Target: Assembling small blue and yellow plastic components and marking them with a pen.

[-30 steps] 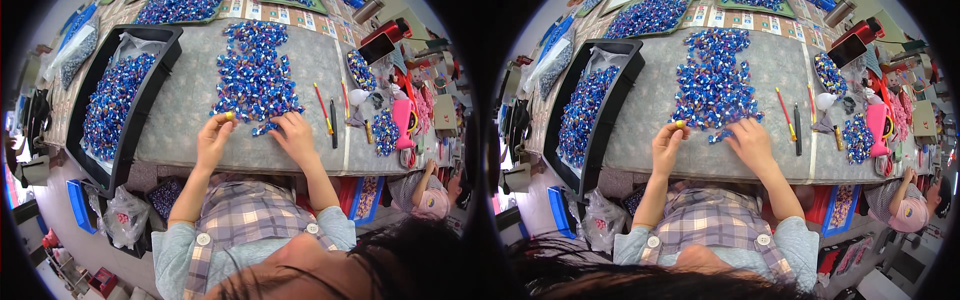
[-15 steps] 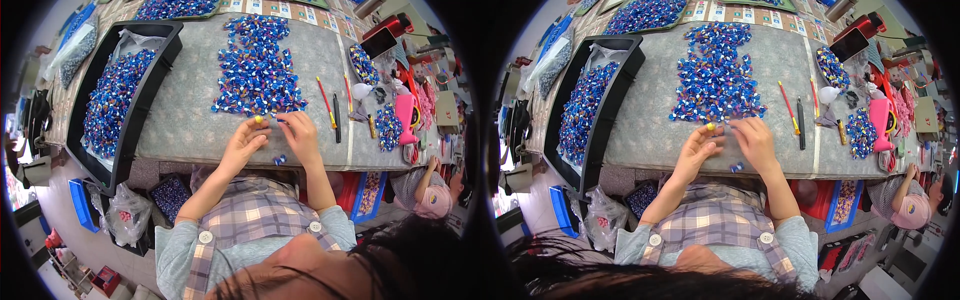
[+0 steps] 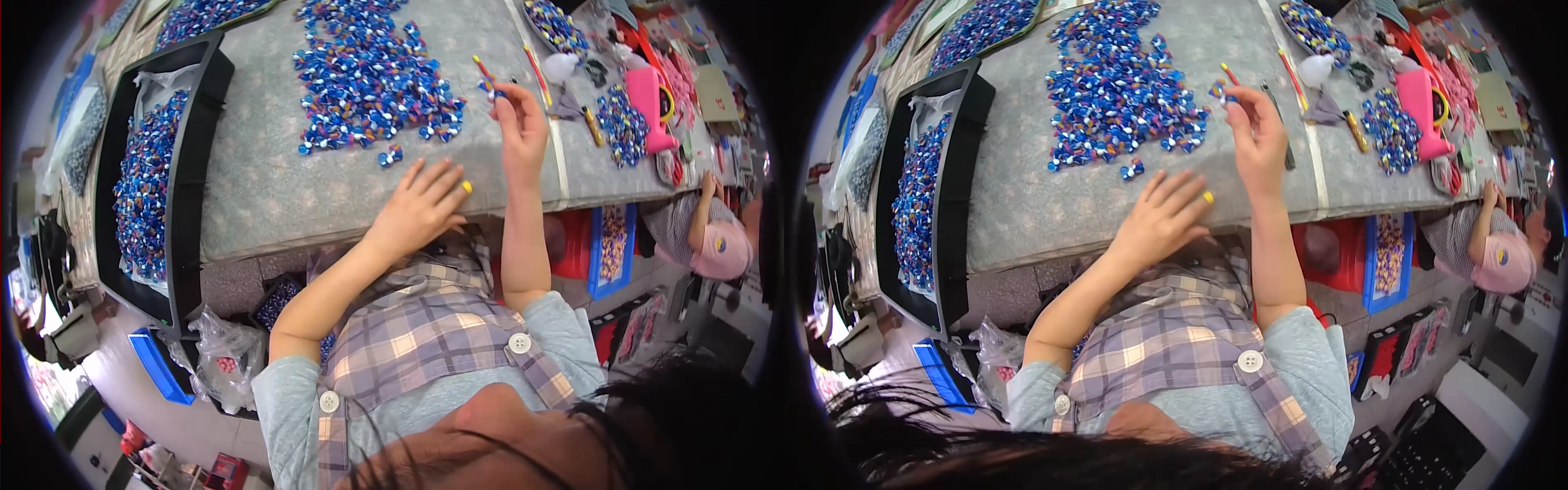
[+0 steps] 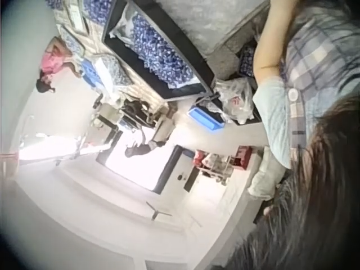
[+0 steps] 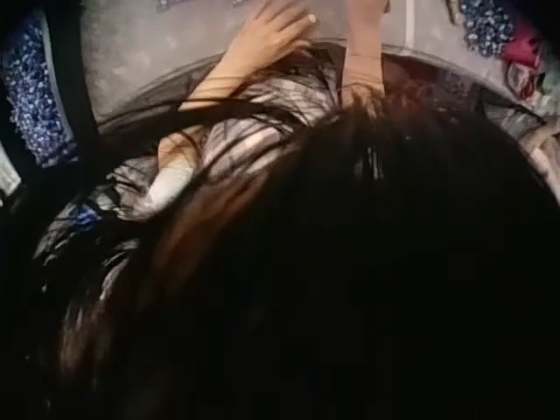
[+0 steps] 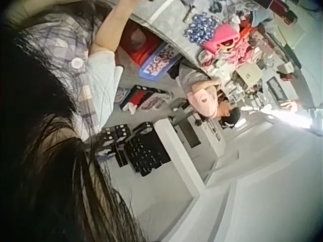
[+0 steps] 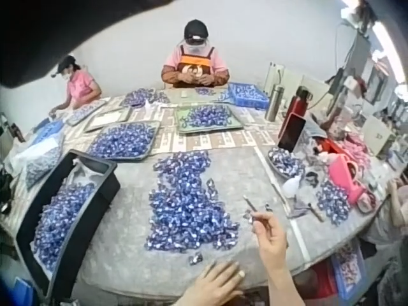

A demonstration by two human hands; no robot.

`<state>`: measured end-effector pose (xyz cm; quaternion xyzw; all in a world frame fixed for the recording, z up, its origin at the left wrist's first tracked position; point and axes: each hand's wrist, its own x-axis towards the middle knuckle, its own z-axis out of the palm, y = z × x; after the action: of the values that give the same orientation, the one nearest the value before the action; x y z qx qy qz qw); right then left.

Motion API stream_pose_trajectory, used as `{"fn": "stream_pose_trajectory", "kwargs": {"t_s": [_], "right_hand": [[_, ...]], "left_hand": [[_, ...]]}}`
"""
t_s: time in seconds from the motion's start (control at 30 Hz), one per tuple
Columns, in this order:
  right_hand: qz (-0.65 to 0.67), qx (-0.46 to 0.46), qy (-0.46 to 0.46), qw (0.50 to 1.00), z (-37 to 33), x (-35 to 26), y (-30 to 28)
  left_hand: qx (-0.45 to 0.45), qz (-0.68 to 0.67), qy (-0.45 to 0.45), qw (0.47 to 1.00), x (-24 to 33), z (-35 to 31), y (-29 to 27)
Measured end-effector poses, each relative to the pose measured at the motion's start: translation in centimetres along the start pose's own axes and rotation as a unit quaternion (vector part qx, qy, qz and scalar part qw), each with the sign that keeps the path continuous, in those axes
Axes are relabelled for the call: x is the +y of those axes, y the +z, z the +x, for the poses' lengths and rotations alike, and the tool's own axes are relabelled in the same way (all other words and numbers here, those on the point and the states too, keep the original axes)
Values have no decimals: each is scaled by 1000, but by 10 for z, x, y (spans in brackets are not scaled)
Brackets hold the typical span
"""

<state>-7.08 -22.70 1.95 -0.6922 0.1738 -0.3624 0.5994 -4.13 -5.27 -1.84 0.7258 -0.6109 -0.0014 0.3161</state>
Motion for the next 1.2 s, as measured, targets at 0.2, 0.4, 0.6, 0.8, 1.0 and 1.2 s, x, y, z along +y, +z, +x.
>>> {"fn": "stream_pose_trajectory", "kwargs": {"t_s": [0.2,0.4,0.6,0.8,1.0,1.2], "right_hand": [[-24,4,-44,999,-23,-7,-15],[22,46,-21,998,-59,-11,-41],[13,36,-15,999,-65,-20,-43],[44,12,-10,999,-64,-24,-38],[80,-145,31,986,-63,-31,-21],[-86,-409,-99,903,-36,-45,13]], "left_hand": [[67,4,28,997,2,-1,1],[-164,-87,60,981,39,-44,30],[-269,-55,-35,961,22,-44,77],[-158,-278,-52,946,48,-33,19],[189,-94,-156,965,0,14,-63],[-4,-674,-357,647,-13,-12,-66]]}}
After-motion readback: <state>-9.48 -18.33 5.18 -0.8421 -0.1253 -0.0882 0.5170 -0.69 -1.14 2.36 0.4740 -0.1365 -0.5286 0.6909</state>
